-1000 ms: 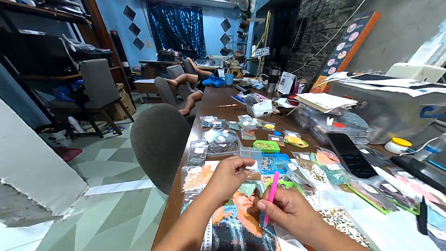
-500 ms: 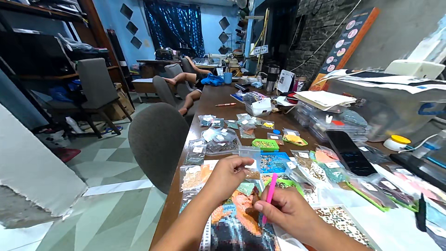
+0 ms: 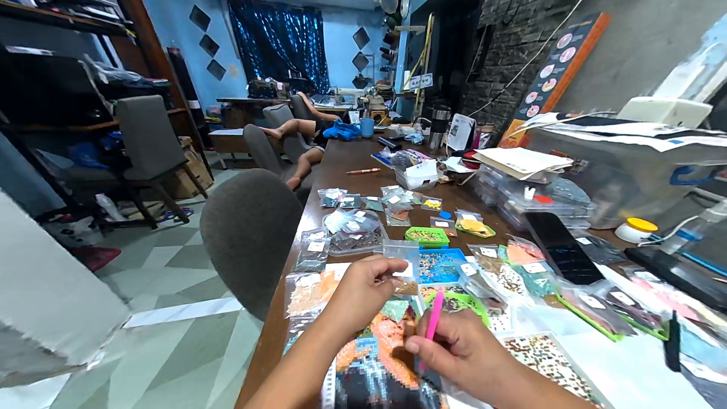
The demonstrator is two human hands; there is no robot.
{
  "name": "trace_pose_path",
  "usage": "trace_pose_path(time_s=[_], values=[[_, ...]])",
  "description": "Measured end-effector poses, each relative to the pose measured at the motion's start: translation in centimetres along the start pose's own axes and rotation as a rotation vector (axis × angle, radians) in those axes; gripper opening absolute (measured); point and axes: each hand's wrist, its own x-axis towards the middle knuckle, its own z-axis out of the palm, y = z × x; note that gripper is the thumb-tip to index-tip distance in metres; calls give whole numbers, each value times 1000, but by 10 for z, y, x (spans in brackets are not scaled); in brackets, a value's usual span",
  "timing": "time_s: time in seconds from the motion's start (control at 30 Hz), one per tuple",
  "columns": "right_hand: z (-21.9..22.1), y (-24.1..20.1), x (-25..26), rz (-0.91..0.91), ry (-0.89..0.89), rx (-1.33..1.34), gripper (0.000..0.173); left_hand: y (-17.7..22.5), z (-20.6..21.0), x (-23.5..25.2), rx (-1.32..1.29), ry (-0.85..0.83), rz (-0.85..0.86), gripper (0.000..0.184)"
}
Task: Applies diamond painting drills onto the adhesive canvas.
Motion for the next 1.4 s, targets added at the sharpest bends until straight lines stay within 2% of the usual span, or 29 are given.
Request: trace_pose_path(time_s=[0.1,0.23,0.3,0.4,0.5,0.6,0.83,1.27,1.4], values=[[-1,-7,1,-24,-30,-50,31,-6,1,1,33,17,61,22],[-13,-18,6,81,-41,13,32,-17,4,2,35,66,118,24],[-33,-26,10,144,87,63,29,-19,4,1,32,71,125,25],[-86,-28,12,317,326,74,20,-19,3,-1,51,72,117,27],[-143,6,1,444,466,33,23,-17,0,-3,74,55,105,28],[-166,36,-10,567,563,2,26,-16,0,-3,72,28,91,29],[-163,63,-15,727,474,-41,20,-12,-3,-6,73,-3,57,29],[-157,68,-10,722,351,-182,21,-15,-1,-8,57,-41,83,29],[-155,71,-10,721,370,-185,20,-16,-2,-8,44,-42,79,28]])
